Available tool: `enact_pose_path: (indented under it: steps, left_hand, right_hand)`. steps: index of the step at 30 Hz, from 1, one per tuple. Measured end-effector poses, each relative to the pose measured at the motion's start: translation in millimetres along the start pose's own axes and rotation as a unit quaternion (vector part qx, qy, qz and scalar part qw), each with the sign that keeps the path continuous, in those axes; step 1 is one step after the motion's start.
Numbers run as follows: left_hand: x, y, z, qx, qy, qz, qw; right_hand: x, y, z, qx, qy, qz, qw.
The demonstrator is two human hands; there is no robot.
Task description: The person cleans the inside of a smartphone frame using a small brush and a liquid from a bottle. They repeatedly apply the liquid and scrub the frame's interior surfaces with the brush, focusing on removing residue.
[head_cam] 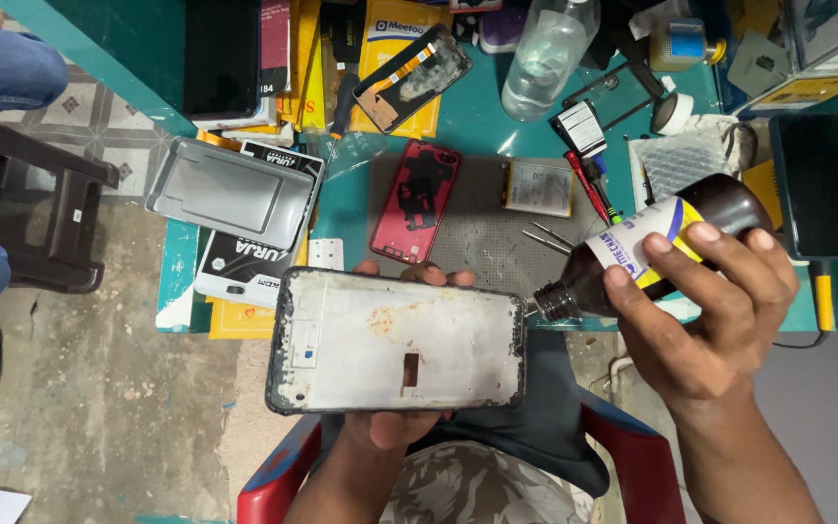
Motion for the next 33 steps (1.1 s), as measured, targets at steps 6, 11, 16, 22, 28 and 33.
enact_pose_path:
  steps: [6, 11, 16, 22, 28, 33]
  left_hand:
    - [0, -1, 0, -0.021, 0.032, 0.008, 0.999]
    - [1, -2, 2, -0.034, 0.048, 0.014, 0.998]
    - [0, -1, 3, -0.048, 0.055, 0.01, 0.997]
    - [-2, 1, 10, -0.056, 0.046, 0.005, 0.997]
    - [-6, 3, 16, -0.049, 0.021, 0.021, 0.998]
    - [-6, 2, 17, -0.046, -0.003, 0.023, 0.999]
  right_hand:
    - [2, -3, -3, -0.007, 0.008, 0.004, 1.0]
    - [5, -5, -5, -0.011, 0.011, -0.003, 1.0]
    - [3, -6, -7, -0.019, 0.008, -0.007, 1.0]
    - [4, -11, -4, -0.015, 0.003, -0.001, 1.0]
    - [6, -15, -1, -0.014, -0.002, -0.001, 1.0]
    - [7, -19, 0, -0.024, 0.002, 0.0, 1.0]
Point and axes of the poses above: each hand's wrist, its own y-axis away from the middle knuckle, its own x-axis out of the palm, z = x × y, the point moved 1 cm from there along -y, towards the middle knuckle
